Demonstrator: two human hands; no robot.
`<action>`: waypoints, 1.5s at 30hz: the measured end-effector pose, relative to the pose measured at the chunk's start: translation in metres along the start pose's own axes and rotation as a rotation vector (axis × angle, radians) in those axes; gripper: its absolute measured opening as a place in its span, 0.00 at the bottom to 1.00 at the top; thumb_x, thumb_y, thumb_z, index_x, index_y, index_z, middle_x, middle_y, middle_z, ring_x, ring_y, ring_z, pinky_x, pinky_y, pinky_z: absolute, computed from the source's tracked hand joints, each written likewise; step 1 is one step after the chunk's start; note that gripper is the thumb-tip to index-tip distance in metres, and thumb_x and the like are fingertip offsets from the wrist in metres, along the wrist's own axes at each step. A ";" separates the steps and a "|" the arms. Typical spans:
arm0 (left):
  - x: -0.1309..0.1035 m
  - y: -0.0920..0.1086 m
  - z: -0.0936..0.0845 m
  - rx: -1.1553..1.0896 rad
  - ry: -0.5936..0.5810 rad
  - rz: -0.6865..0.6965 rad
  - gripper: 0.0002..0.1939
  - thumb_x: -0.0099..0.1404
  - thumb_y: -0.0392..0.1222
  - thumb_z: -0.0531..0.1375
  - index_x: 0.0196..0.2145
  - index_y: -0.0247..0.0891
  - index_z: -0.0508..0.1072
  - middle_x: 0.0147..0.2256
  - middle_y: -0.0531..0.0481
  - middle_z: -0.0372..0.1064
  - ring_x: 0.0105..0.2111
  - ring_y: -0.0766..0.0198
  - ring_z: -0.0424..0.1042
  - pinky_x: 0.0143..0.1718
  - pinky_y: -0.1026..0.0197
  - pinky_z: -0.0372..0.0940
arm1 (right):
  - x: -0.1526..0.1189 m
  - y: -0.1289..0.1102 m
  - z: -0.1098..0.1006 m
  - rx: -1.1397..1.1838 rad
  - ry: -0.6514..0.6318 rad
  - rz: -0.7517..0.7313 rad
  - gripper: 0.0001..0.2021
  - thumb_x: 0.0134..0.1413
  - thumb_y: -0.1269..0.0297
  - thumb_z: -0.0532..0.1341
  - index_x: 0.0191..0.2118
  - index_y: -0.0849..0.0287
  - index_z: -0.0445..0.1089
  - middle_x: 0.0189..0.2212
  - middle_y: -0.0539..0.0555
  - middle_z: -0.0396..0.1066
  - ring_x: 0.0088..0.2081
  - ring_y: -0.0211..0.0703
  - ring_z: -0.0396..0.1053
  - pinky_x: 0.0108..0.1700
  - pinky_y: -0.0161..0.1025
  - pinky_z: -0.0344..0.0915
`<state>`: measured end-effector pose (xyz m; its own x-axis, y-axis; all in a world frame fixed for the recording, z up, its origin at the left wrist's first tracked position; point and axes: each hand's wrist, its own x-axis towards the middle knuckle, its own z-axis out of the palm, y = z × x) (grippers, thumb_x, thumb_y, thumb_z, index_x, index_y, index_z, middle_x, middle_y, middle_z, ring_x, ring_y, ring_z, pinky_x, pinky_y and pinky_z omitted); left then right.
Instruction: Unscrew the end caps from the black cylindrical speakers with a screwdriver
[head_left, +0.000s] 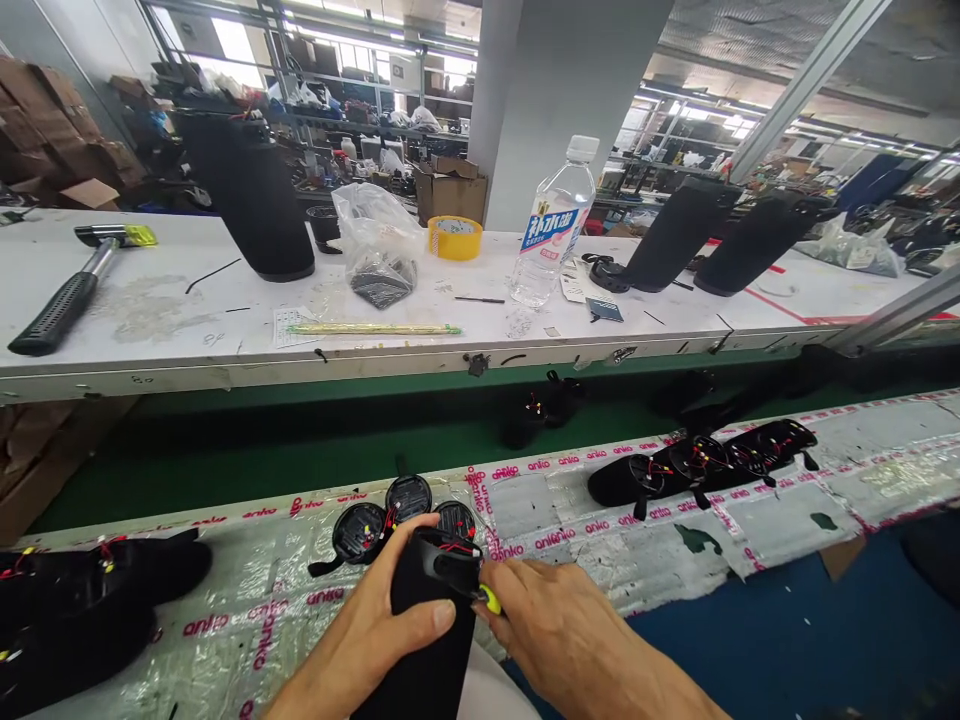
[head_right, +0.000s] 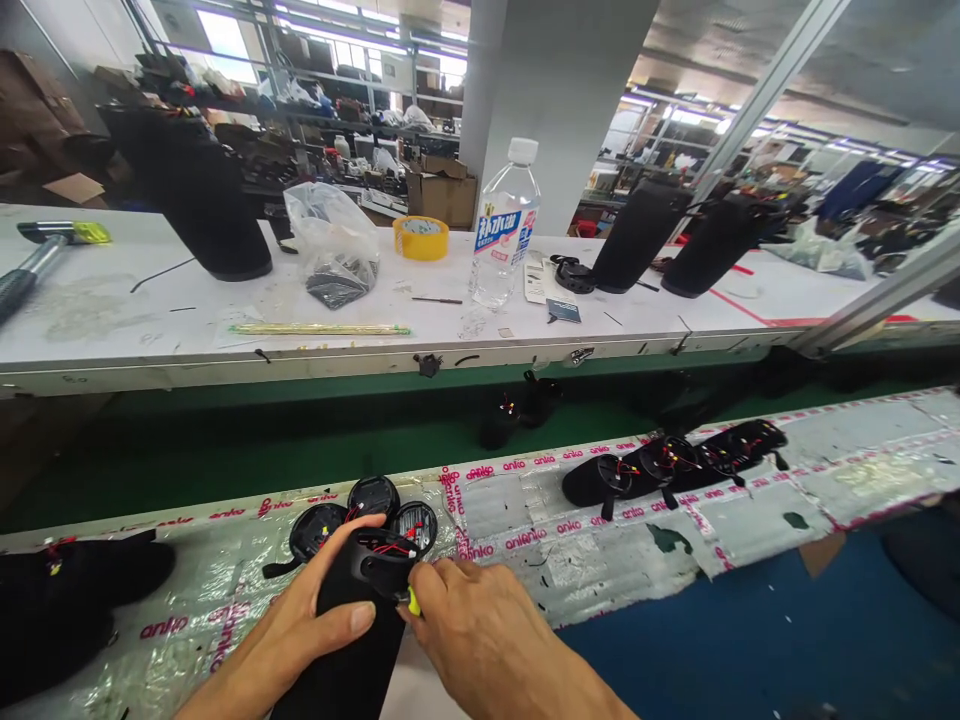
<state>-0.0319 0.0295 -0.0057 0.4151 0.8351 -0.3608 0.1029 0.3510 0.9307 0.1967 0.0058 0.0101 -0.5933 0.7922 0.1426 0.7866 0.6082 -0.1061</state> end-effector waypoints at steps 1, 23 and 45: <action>0.000 0.000 0.000 0.007 -0.005 0.000 0.42 0.59 0.58 0.68 0.67 0.48 0.60 0.59 0.46 0.73 0.61 0.43 0.69 0.64 0.47 0.58 | 0.000 0.001 0.000 -0.022 -0.008 -0.018 0.16 0.59 0.72 0.67 0.41 0.53 0.57 0.29 0.44 0.71 0.26 0.43 0.73 0.23 0.43 0.53; -0.002 0.001 0.009 -0.015 0.109 0.003 0.40 0.62 0.58 0.64 0.68 0.49 0.60 0.69 0.49 0.62 0.70 0.43 0.54 0.71 0.45 0.46 | -0.009 0.006 -0.005 0.185 -0.030 0.123 0.07 0.66 0.71 0.60 0.44 0.53 0.61 0.32 0.44 0.75 0.31 0.44 0.77 0.29 0.41 0.58; -0.008 0.022 0.023 0.255 0.225 -0.028 0.32 0.55 0.47 0.65 0.57 0.47 0.63 0.53 0.45 0.73 0.51 0.42 0.71 0.55 0.45 0.60 | 0.000 -0.006 -0.020 -0.256 -0.268 -0.098 0.13 0.57 0.73 0.64 0.38 0.52 0.58 0.30 0.48 0.69 0.24 0.47 0.70 0.21 0.47 0.41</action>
<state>-0.0123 0.0204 0.0187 0.2021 0.9092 -0.3639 0.3458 0.2814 0.8951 0.1955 0.0016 0.0300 -0.6647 0.7365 -0.1259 0.7211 0.6764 0.1498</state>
